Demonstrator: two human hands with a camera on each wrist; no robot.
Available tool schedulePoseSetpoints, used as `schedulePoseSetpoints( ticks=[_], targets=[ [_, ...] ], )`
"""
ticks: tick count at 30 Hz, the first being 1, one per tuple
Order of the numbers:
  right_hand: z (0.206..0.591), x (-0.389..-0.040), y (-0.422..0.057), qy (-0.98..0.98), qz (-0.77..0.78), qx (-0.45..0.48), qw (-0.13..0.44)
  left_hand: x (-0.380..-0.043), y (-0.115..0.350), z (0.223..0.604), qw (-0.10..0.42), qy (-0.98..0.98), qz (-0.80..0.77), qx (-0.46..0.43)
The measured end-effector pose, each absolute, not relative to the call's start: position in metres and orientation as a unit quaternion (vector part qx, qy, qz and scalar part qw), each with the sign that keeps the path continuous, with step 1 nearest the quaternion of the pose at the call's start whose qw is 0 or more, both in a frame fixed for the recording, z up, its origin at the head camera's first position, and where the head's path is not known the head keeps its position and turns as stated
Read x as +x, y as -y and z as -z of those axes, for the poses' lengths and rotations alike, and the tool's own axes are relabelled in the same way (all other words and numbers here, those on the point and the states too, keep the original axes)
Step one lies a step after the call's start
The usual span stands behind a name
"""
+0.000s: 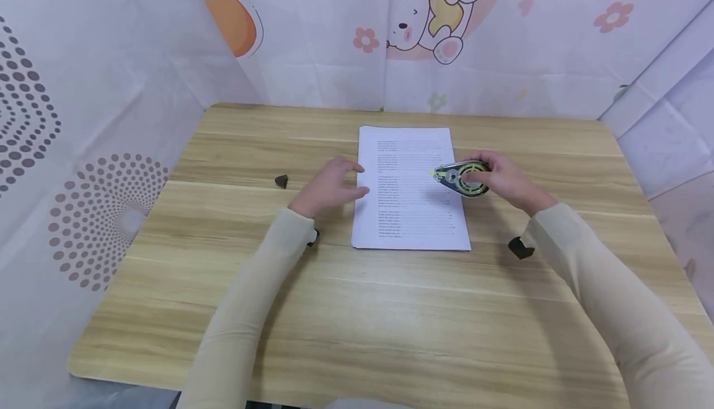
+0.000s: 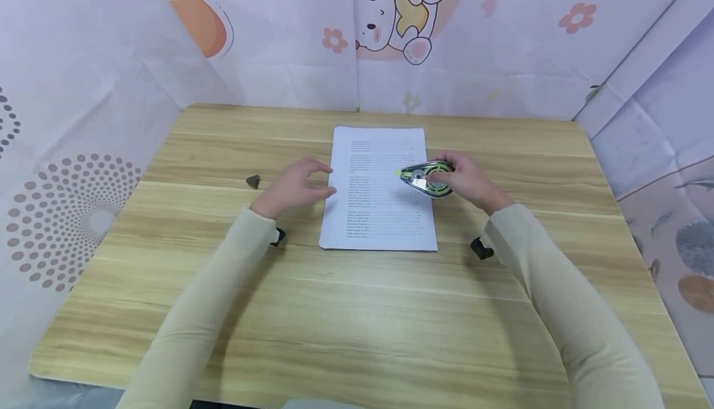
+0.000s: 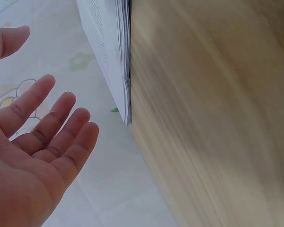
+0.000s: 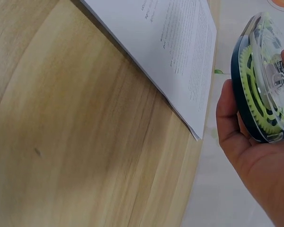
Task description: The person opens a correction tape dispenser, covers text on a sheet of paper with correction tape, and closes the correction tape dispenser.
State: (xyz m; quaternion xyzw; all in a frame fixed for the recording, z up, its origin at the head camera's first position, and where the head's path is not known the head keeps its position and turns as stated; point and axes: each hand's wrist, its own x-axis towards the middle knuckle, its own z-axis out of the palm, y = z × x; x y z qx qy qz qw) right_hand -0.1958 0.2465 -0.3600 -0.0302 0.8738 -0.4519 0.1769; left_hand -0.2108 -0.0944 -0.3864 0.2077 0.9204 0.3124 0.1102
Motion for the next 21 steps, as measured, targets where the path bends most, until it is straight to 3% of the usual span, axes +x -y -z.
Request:
schedulePoseSetpoints(
  ticks=[21],
  targets=[
    [0.361,-0.194,-0.247,-0.867,0.466,-0.035,0.175,-0.207,0.075,0.389,0.13,-0.931,-0.236,0.246]
  ],
)
